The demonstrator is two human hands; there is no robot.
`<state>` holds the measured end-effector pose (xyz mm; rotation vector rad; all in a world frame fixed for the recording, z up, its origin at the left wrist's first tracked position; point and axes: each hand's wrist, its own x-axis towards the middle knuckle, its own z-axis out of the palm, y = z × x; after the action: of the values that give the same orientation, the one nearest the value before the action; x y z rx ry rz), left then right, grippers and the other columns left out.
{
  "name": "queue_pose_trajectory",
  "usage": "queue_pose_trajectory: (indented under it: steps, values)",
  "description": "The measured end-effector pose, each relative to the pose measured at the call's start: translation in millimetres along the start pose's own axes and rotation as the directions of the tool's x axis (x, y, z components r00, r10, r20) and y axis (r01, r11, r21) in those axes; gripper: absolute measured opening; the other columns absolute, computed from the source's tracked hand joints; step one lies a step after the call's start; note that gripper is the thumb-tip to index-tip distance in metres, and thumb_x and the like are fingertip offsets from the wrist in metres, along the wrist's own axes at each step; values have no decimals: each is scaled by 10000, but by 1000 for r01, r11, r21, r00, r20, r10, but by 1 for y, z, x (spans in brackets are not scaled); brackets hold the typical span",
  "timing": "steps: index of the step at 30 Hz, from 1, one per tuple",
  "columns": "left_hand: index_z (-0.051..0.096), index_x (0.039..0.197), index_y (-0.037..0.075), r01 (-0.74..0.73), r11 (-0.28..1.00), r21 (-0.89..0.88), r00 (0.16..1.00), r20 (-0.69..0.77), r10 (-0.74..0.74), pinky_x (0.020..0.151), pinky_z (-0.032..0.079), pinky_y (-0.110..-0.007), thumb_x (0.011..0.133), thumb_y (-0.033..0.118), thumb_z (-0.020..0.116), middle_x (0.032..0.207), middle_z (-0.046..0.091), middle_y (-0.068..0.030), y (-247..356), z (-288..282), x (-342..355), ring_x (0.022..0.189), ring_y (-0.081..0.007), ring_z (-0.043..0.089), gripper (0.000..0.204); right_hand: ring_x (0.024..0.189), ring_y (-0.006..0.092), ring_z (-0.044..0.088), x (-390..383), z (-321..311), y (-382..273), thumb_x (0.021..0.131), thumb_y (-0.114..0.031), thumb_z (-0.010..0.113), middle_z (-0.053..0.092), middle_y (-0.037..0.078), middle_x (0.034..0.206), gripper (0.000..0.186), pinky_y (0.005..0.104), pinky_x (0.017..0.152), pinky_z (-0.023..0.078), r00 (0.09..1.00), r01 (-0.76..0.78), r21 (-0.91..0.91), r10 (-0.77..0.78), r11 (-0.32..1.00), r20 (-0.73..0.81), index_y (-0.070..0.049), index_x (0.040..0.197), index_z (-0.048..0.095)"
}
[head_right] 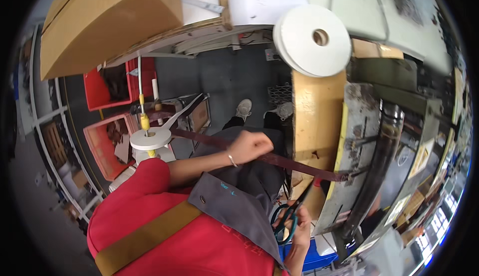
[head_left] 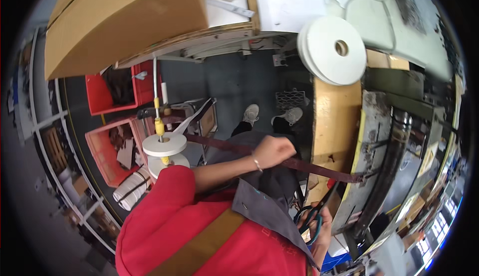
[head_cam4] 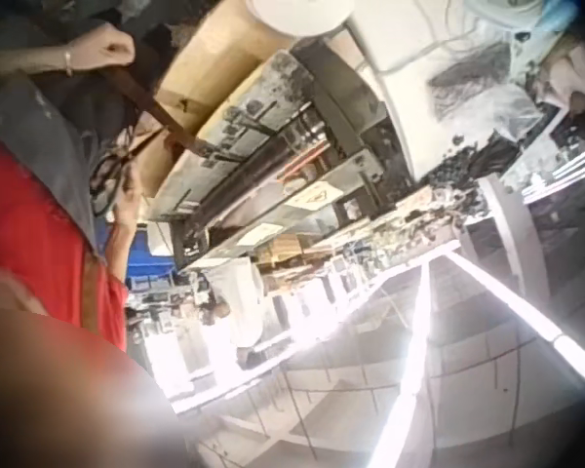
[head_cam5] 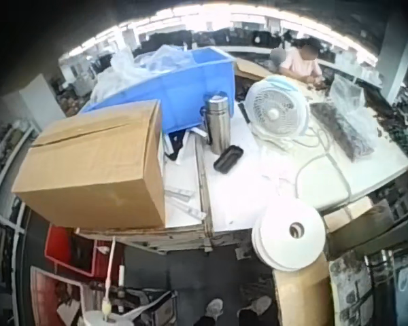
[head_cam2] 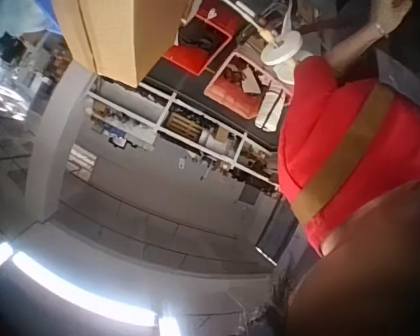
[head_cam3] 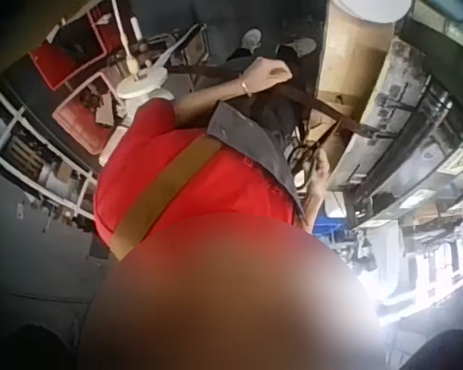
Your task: The recorder is cutting and preparing leather straps at a workshop bench using scissors and adhesive tape.
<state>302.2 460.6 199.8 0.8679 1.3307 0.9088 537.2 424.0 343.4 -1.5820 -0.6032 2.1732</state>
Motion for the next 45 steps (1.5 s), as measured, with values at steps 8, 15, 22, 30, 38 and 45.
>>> queue_pose_trajectory:
  steps: [8, 15, 22, 30, 38, 45]
  values:
    - [624, 873, 52, 779, 462, 424, 626, -563, -540, 799, 442, -398, 724, 208, 485, 967, 578, -182, -175, -147, -11, 914, -345, 547, 257, 660, 81, 498, 36, 2, 0, 625, 24, 676, 492, -3, 770, 577, 225, 582, 438, 950, -237, -375, 295, 896, 105, -66, 1142, 436]
    - [453, 1179, 68, 943, 28, 331, 256, -672, -695, 952, 290, -405, 763, 350, 485, 1248, 400, -144, -216, -170, -34, 1188, -273, 345, 504, 786, 85, 453, 46, 6, 4, 616, -46, 720, 459, -13, 836, 600, 214, 716, 375, 926, -237, -552, 357, 799, 119, -63, 1142, 431]
    - [414, 1163, 110, 952, 25, 306, 295, -887, -355, 901, 304, -440, 720, 291, 552, 1194, 417, -61, -262, -190, -45, 1132, -262, 367, 498, 799, 92, 443, 52, 5, 9, 590, -135, 756, 446, -4, 859, 656, 207, 711, 366, 915, -232, -618, 385, 751, 124, -56, 1138, 403]
    - [551, 1079, 151, 899, -100, 426, 225, -646, -730, 749, 447, -376, 762, 226, 548, 1117, 539, -39, -235, -206, -31, 1012, -227, 530, 326, 799, 98, 442, 60, 5, 17, 593, -181, 756, 456, 2, 868, 651, 215, 724, 358, 920, -218, -613, 369, 759, 130, -58, 1130, 408]
    - [526, 1128, 131, 489, -118, 864, 503, -390, -772, 854, 359, -434, 794, 253, 497, 1238, 443, -55, -199, -176, -10, 1142, -265, 411, 357, 808, 94, 442, 62, 7, 22, 624, -139, 728, 454, -3, 860, 607, 214, 730, 361, 947, -118, -579, 266, 807, 179, -66, 1134, 408]
    - [569, 793, 70, 672, 246, 699, 278, 70, -958, 528, 423, -351, 628, 236, 647, 704, 566, -100, -252, -192, 17, 609, -198, 536, 246, 712, 82, 455, 56, 11, 19, 634, -158, 720, 469, -2, 785, 588, 220, 635, 387, 970, 14, -551, 122, 834, 209, -37, 1125, 419]
